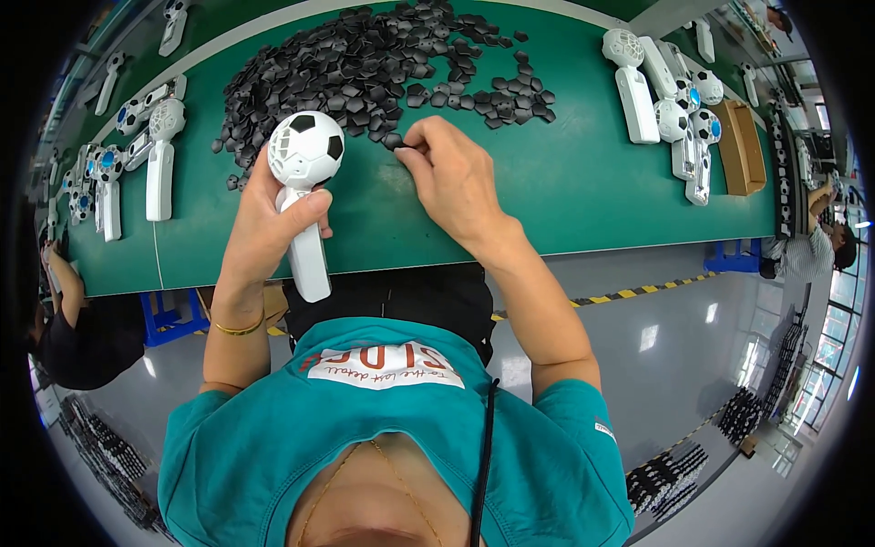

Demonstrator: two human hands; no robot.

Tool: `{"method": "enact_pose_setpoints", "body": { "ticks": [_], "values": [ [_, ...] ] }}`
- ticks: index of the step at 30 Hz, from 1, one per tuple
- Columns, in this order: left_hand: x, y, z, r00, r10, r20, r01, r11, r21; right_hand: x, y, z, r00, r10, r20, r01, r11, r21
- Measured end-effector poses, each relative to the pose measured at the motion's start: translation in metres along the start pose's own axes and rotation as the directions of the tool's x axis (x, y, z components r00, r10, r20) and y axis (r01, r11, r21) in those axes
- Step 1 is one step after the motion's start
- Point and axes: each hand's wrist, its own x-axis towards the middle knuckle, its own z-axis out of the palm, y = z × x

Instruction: Assembling black plastic inserts into a white soccer-ball-themed handheld toy on an assembly line.

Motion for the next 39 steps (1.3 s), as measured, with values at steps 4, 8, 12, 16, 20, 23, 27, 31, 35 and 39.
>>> {"method": "enact_pose_setpoints", "body": {
  "ticks": [4, 8, 12, 16, 20, 23, 27, 31, 35, 39],
  "values": [
    [0.004, -0.002, 0.008, 1.000, 0.028, 0.002, -0.028, 0.998, -0.060, 0.001, -0.022, -0.020, 0.989, 0.112, 0.099, -0.143, 0.902, 0.407],
    [0.007, -0.009, 0.011, 0.995, 0.093, 0.035, -0.091, 0.994, -0.059, 0.010, -0.041, -0.029, 0.993, -0.022, 0.116, -0.041, 0.854, 0.518],
    [0.008, -0.010, 0.018, 0.986, 0.157, 0.052, -0.158, 0.987, 0.009, 0.016, -0.049, -0.024, 0.988, -0.138, 0.074, 0.096, 0.905, 0.414],
    [0.005, -0.009, 0.023, 0.981, 0.191, 0.039, -0.194, 0.977, 0.090, 0.020, -0.051, -0.019, 0.991, -0.130, 0.035, 0.107, 0.920, 0.376],
    [0.003, -0.010, 0.026, 0.977, 0.210, 0.023, -0.211, 0.967, 0.140, 0.022, -0.053, -0.019, 0.995, -0.098, 0.019, 0.084, 0.930, 0.358],
    [0.002, -0.009, 0.027, 0.984, 0.178, 0.010, -0.178, 0.977, 0.118, 0.023, -0.053, -0.020, 0.996, -0.079, 0.045, 0.059, 0.934, 0.352],
    [0.005, -0.011, 0.024, 0.974, 0.226, 0.021, -0.225, 0.953, 0.203, 0.023, -0.051, -0.020, 0.995, -0.015, 0.096, -0.028, 0.905, 0.425],
    [0.006, -0.012, 0.024, 0.965, 0.262, 0.007, -0.257, 0.944, 0.207, 0.023, -0.051, -0.021, 0.997, -0.032, 0.073, -0.001, 0.911, 0.413],
    [0.005, -0.011, 0.024, 0.971, 0.241, 0.005, -0.237, 0.951, 0.199, 0.022, -0.051, -0.027, 0.992, -0.056, 0.109, 0.011, 0.928, 0.371],
    [0.006, -0.013, 0.023, 0.966, 0.259, 0.010, -0.254, 0.940, 0.227, 0.024, -0.054, -0.033, 0.982, -0.037, 0.186, -0.025, 0.947, 0.319]
  ]
}}
